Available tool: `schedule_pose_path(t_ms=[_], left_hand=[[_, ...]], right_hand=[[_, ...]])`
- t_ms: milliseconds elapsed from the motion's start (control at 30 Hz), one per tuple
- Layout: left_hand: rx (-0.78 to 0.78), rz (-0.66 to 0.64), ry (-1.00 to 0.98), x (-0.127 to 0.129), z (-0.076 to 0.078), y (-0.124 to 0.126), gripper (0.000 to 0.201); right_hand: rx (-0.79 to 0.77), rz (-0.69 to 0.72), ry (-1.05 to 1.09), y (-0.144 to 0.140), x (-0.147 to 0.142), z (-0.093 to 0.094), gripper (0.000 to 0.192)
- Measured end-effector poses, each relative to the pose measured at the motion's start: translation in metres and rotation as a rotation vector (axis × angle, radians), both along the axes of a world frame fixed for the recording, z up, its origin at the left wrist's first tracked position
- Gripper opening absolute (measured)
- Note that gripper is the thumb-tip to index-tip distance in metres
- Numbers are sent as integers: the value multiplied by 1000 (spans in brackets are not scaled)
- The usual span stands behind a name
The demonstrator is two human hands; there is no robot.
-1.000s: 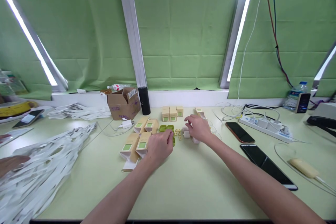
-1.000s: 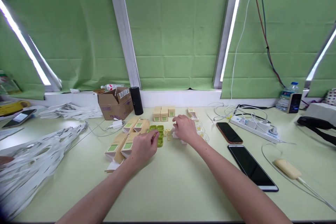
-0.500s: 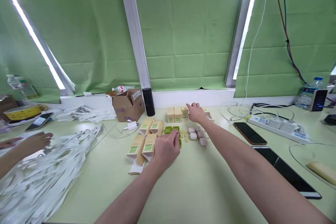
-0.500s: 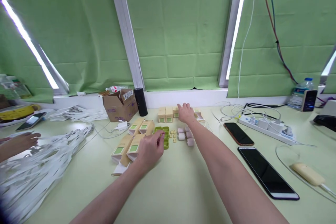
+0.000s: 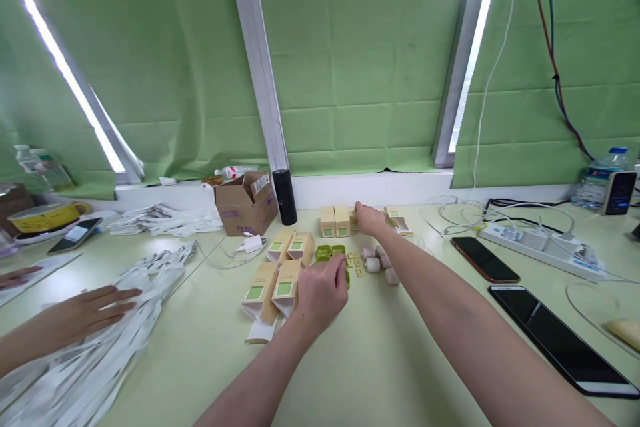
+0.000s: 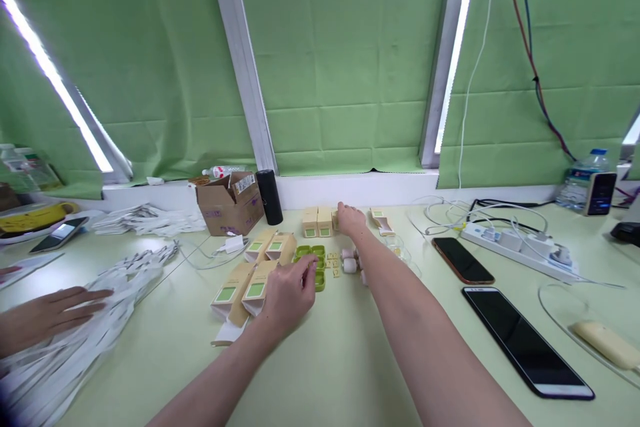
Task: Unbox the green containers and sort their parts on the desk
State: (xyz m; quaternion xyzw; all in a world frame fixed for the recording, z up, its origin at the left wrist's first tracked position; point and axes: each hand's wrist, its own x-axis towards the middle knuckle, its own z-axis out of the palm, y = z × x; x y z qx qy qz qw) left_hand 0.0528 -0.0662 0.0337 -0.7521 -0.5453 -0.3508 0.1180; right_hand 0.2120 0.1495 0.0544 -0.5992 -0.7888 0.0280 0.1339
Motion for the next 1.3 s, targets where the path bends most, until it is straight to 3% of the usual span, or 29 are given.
schedule_pose_path(t_ms=[167,300,400,567,700,833,1000,1100,1200,1300], left_hand=[[24,-48,-68,-4,-1,1,26],[35,-114,-185,0,1,0,25],[12,-172,-279,7,4,-3,28],[-156,-340,-347,14,7,-11,61],[-368,-547,-389,15,3,-12,83],[-452,-636,-388,15,-6,-9,84],[-464,-644,-436,13,-6,-5,75],[-454,-640,-443,11,-3,-5,73],[-434,-592,-396,10,-2,-5,76],[-402,-545,-363,10,-3,-4,76]], right_hand=[[60,-46,107,-19,8,12,35],[177,-32,201,-49,28,25,41],[300,127,371,-89,46,28,45],[231,324,512,-174,71,6,46],[153,410,547,-213,82,-26,43],[136,438,547,-219,89,-42,40],[202,477,415,-214,96,-37,66],[241,492,376,-211,100,-33,72],[260,492,371,-206,103,-31,69],[288,452,401,-202,105,-32,55]])
